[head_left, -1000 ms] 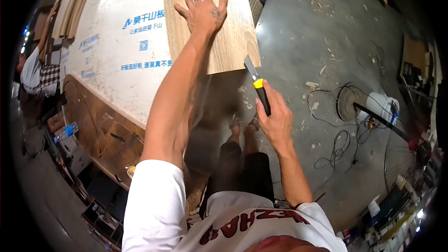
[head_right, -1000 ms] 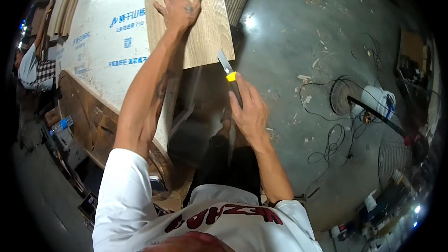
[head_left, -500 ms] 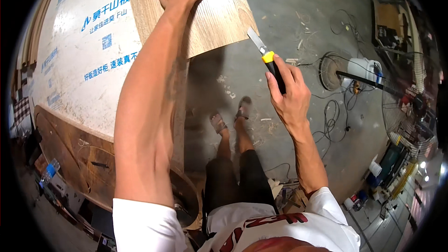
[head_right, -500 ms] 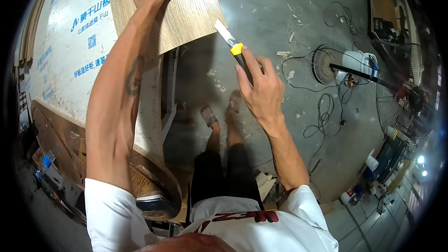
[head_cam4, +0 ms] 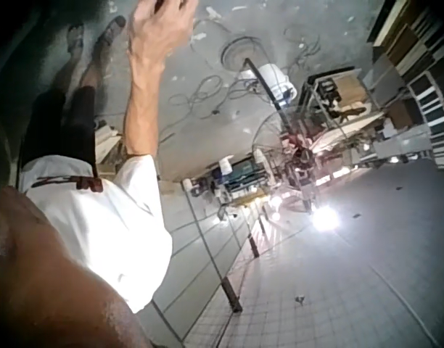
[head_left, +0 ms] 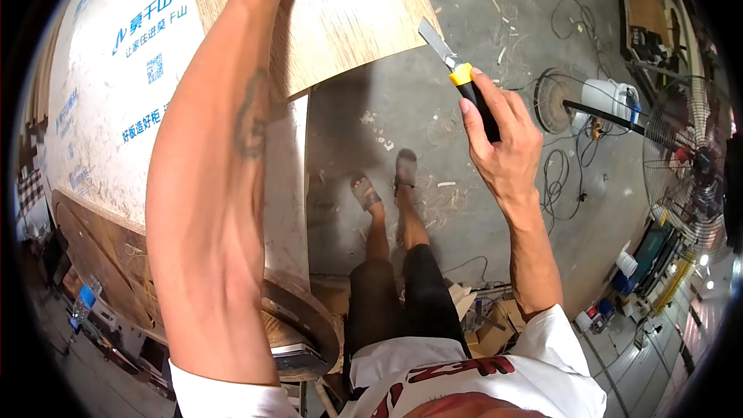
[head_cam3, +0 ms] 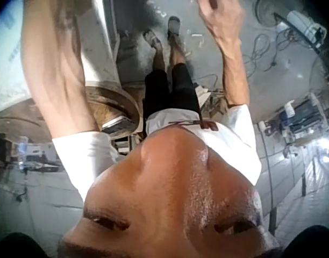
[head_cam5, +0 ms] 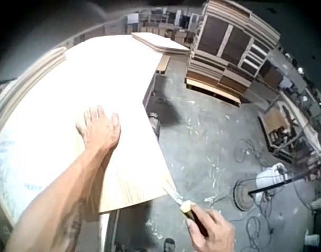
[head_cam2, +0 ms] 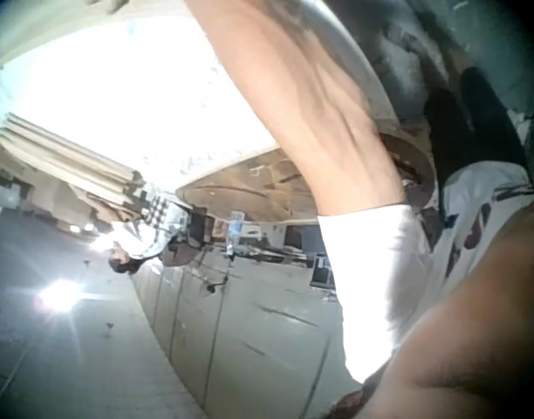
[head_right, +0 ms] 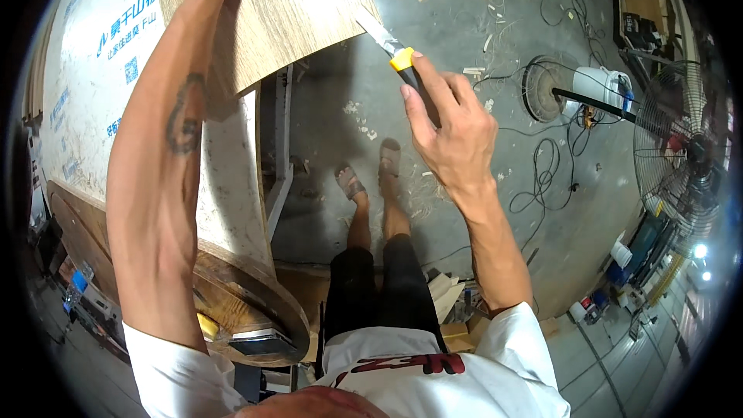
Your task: The person trims the excess veneer from the edges of a curved wooden board using a utility knife.
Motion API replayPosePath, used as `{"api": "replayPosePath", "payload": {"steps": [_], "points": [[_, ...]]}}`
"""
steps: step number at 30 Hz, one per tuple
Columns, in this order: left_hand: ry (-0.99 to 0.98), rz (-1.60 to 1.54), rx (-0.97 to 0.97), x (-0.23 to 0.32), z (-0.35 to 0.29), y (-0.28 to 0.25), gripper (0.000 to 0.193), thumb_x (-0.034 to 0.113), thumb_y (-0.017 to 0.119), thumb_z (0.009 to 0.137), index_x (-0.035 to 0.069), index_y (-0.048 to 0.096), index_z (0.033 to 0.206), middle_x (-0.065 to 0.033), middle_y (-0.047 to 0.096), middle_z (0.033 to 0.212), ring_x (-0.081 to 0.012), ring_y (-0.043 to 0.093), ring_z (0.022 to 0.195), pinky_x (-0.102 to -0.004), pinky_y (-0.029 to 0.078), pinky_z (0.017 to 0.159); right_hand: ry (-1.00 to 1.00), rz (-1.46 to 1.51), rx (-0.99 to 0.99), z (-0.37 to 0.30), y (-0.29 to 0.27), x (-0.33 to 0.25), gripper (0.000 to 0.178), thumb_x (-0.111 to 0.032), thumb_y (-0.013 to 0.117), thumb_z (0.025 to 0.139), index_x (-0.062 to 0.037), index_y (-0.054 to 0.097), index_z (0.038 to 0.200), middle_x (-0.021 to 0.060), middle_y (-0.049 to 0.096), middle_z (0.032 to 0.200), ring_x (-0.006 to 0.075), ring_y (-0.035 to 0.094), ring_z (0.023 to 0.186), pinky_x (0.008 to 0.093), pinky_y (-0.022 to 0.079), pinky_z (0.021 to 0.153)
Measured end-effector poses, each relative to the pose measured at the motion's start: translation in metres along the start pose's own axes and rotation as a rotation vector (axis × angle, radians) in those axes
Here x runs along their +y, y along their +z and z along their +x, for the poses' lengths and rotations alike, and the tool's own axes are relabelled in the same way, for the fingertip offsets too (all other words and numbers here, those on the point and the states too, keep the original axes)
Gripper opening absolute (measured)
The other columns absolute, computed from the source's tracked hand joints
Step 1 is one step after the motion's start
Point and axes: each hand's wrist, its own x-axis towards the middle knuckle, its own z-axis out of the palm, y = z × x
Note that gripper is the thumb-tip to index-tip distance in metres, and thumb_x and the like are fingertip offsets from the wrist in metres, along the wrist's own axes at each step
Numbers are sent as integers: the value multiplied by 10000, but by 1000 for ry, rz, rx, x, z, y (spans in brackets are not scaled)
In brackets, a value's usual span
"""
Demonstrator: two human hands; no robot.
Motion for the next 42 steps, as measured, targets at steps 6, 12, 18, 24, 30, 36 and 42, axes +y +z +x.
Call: {"api": "replayPosePath", "payload": {"steps": [6,12,18,24,30,36,42], "points": [[5,34,22,2,1,9,707,474,339,1013,-19,336,1519,-245,295,1591,-402,228,1490,-673,136,1159,-31,-13,-6,6,-4,13,373,-186,779,847,-182,721,1215,38,662,854,170,603,598,303,501,544],[-11,68,7,5,-1,-1,705,465,342,1011,-39,347,1504,-247,305,1584,-399,235,1486,-679,159,1148,-59,-18,-31,19,-4,12,352,-191,777,850,-175,728,1199,39,671,864,173,610,602,300,498,544],[-9,46,10,4,-1,-5,682,436,341,1017,-52,350,1493,-248,319,1575,-402,246,1479,-678,170,1145,-100,-21,-65,53,5,13,336,-216,761,866,-180,726,1199,33,679,868,190,618,609,306,498,548],[6,51,20,17,-6,-11,682,412,352,1025,-81,333,1496,-273,309,1572,-419,259,1471,-642,163,1170,-183,20,-43,103,22,18,320,-176,739,900,-123,720,1215,57,689,868,175,573,642,289,488,606],[3,-3,62,16,-5,-12,693,413,387,1006,-86,353,1485,-286,314,1564,-428,248,1473,-643,139,1179,-181,42,-50,186,55,16,299,-301,703,903,-187,730,1179,58,649,793,253,629,642,362,505,595],[14,-54,120,-3,0,6,724,529,348,1003,30,363,1528,-240,287,1599,-425,208,1493,-686,64,1160,-279,47,-11,278,90,11,321,-342,695,915,-194,726,1198,68,634,778,263,602,652,363,492,613],[-39,3,1,8,4,-5,726,510,340,1021,15,303,1550,-218,229,1626,-390,141,1523,-623,15,1198,-327,-2,-22,366,119,10,342,-391,688,924,-205,730,1207,81,658,833,270,624,698,383,496,649]]}}
